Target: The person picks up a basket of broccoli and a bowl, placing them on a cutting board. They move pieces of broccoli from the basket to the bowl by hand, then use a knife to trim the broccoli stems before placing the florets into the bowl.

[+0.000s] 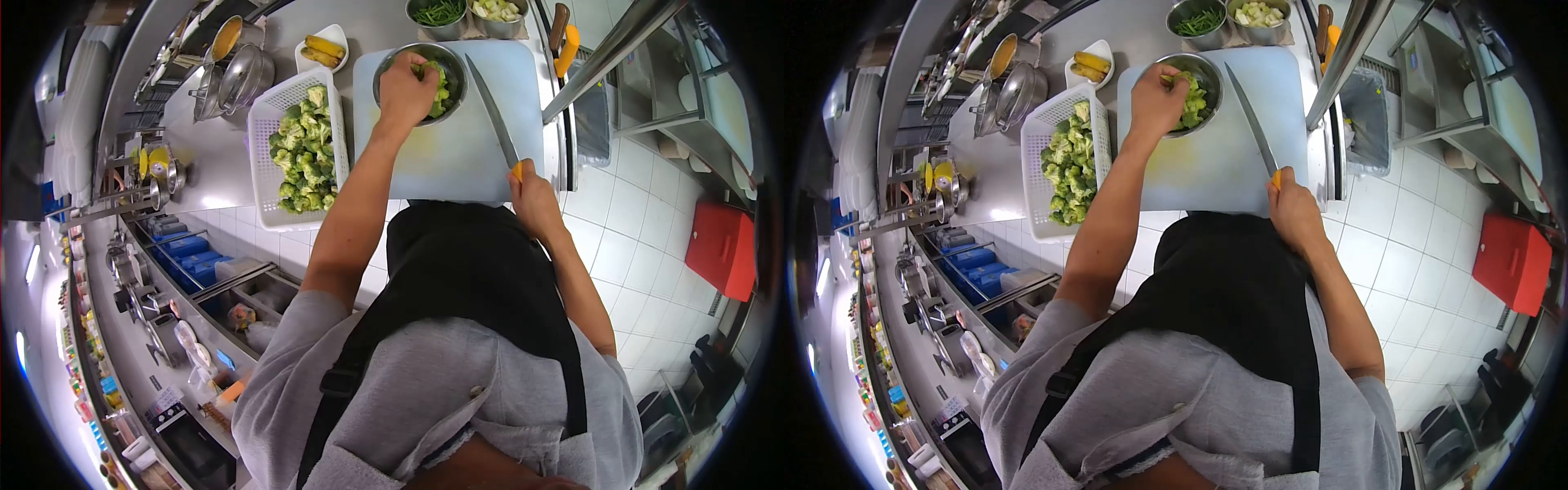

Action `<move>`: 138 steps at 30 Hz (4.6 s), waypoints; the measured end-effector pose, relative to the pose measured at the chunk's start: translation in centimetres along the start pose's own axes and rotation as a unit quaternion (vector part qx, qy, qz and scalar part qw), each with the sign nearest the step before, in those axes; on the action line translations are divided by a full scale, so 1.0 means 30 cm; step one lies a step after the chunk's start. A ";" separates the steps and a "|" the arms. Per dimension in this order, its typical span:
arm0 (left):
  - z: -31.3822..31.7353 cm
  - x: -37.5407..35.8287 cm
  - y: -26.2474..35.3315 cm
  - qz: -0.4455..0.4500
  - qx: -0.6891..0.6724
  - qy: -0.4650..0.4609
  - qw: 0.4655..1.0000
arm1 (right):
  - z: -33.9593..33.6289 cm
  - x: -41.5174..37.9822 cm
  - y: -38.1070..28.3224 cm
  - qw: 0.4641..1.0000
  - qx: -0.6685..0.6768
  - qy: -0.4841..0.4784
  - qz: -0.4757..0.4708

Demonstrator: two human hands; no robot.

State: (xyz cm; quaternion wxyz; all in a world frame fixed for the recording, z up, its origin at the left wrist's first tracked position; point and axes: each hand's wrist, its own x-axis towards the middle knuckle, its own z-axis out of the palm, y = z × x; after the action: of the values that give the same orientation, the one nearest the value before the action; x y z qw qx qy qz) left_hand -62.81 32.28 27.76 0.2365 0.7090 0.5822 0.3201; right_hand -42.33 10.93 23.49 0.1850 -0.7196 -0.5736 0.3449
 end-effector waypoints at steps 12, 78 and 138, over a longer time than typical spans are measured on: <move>-0.079 0.052 0.014 -0.004 0.193 -0.215 0.957 | 0.002 0.007 0.016 1.000 0.008 0.002 -0.005; -0.071 0.043 -0.155 0.012 -0.072 0.120 0.990 | 0.012 0.061 -0.005 1.000 0.027 -0.002 -0.001; 0.029 -0.326 0.012 -0.034 -0.390 -0.117 0.913 | -0.011 0.064 0.019 1.000 0.009 -0.011 -0.015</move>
State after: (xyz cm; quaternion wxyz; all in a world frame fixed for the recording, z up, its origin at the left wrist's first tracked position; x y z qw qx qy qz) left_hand -63.09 22.70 25.69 0.5713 0.5723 0.4027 0.4288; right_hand -41.50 12.65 22.79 0.1906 -0.7053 -0.5833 0.3550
